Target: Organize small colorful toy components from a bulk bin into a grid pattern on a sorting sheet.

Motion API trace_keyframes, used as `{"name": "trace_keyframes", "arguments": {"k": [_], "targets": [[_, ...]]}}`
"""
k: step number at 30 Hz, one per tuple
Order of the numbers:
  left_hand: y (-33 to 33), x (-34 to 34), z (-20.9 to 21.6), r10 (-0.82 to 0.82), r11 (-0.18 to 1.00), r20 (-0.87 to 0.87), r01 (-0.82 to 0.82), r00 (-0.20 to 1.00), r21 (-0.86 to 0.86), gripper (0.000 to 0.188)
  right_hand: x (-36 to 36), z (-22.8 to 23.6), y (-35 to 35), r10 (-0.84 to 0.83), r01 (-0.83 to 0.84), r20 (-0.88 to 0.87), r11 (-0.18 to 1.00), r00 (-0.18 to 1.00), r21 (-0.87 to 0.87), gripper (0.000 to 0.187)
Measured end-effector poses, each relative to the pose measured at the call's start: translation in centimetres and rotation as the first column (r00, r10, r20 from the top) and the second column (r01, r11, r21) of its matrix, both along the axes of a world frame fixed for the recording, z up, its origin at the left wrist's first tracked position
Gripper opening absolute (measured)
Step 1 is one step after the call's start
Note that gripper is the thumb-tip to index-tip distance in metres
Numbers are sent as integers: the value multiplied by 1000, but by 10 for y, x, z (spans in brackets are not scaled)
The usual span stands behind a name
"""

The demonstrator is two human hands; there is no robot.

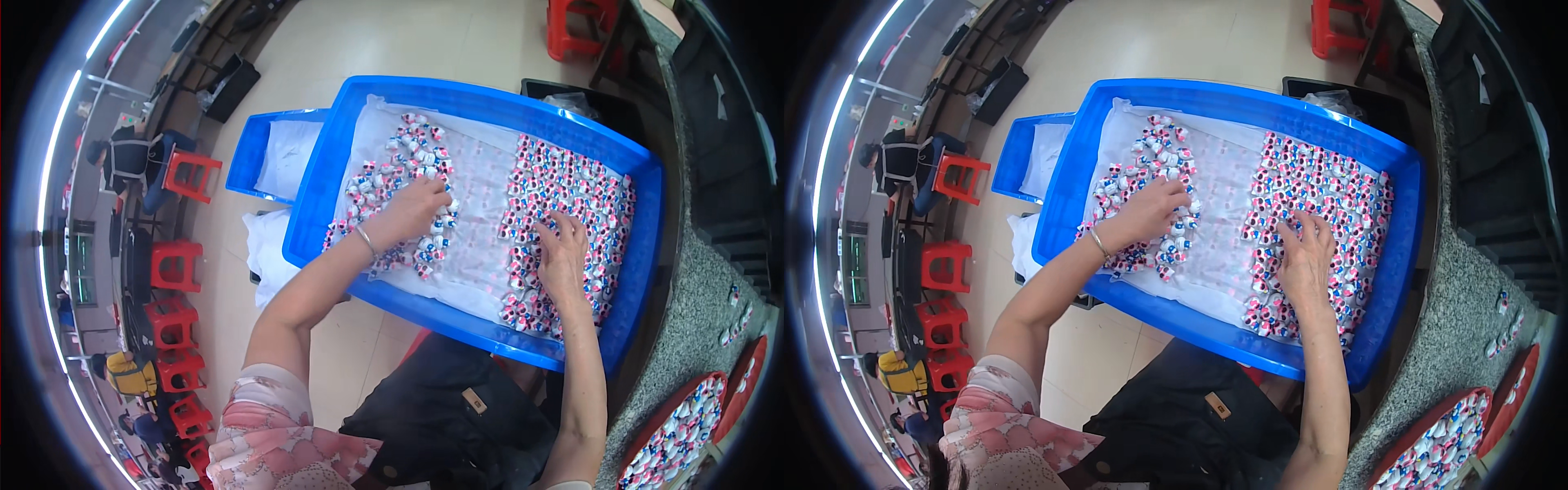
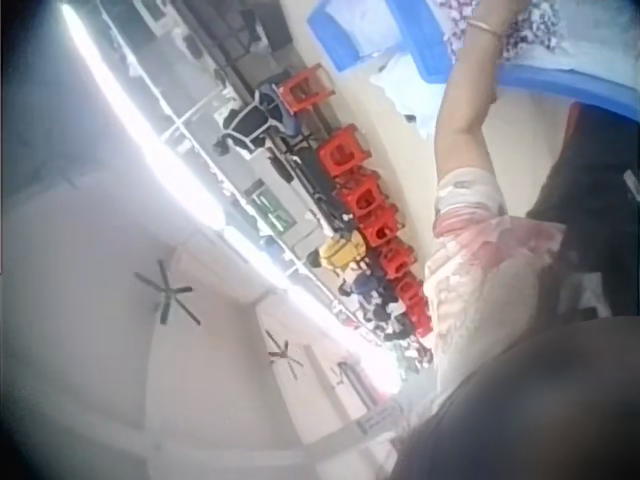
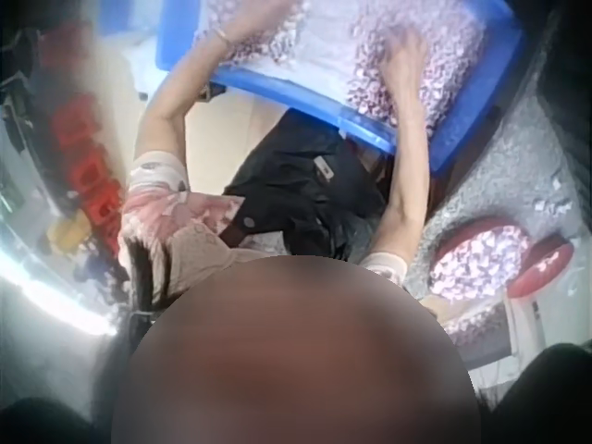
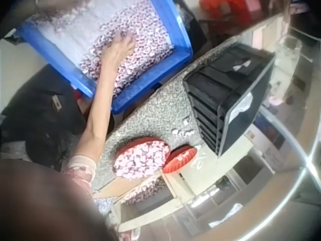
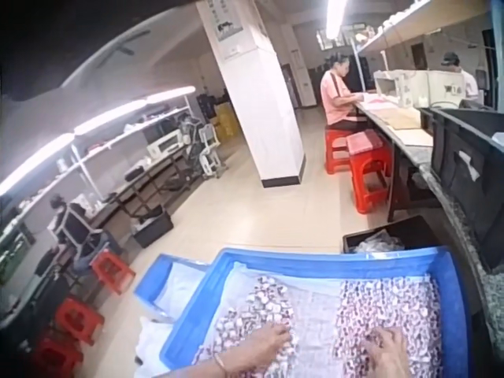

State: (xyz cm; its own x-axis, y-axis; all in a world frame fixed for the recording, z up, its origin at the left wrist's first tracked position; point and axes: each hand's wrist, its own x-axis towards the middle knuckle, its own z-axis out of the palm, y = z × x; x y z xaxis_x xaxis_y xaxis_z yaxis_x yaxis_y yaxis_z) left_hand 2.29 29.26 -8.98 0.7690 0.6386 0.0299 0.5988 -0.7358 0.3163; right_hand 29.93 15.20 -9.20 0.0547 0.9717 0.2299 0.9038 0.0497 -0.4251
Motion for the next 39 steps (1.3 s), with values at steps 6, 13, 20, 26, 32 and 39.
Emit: {"name": "trace_keyframes", "arguments": {"k": [6, 13, 20, 26, 32, 39], "targets": [[14, -3, -6, -160, 987, 49, 161, 986, -11, 19, -12, 1, 1, 29, -29, 16, 999, 999, -14, 41], [-20, 48, 6, 383, 355, 187, 43, 905, -934, 20, -8, -2, 1, 30, -31, -10, 999, 999, -20, 40], [-56, 73, -31, 131, 840, 310, 60, 942, -539, 23, -7, 3, -3, 59, -60, -51, 998, 997, -23, 38], [-62, 84, -45, 9, 937, 452, 150, 892, -316, 12, -9, 7, -12, 152, -161, -124, 985, 981, -60, 40], [-55, 78, -54, 40, 916, 466, 153, 884, -370, 8, -22, 5, -10, 157, -159, -28, 979, 987, -128, 44], [-8, 30, -13, 128, 981, 344, -68, 930, -182, 22, -17, 0, -12, 151, -154, -36, 977, 988, -144, 41]]}}
